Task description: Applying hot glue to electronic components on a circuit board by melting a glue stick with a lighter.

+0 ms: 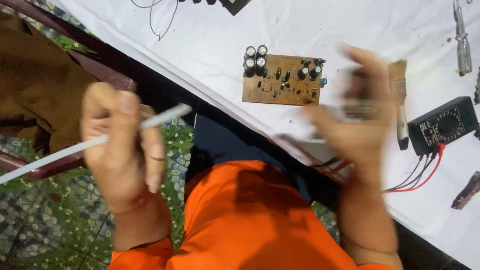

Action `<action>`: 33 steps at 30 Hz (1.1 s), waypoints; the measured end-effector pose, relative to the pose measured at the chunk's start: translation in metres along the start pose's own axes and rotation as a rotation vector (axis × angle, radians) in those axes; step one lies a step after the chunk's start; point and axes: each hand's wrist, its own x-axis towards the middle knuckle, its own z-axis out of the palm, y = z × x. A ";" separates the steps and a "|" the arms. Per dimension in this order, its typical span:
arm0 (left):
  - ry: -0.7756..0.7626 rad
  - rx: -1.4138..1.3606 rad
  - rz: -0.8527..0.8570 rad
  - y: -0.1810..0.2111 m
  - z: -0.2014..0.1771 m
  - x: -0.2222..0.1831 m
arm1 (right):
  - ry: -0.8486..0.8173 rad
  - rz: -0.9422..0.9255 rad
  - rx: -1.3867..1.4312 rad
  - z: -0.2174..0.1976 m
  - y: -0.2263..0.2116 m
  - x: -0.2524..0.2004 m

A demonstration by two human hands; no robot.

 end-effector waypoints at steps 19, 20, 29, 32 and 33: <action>0.274 0.178 -0.066 -0.013 -0.056 -0.003 | 0.052 0.341 0.054 -0.157 0.148 -0.078; 0.175 0.177 -0.051 -0.016 -0.053 -0.001 | 0.077 0.327 -0.066 -0.146 0.113 -0.085; -0.290 0.068 -0.181 -0.077 0.045 -0.011 | -0.020 0.201 -0.182 -0.009 -0.053 -0.070; -0.238 0.816 0.158 -0.110 0.066 -0.029 | -0.058 0.002 -0.579 -0.003 -0.057 -0.098; -0.259 0.803 0.165 -0.111 0.067 -0.032 | -0.041 0.010 -0.596 0.002 -0.068 -0.090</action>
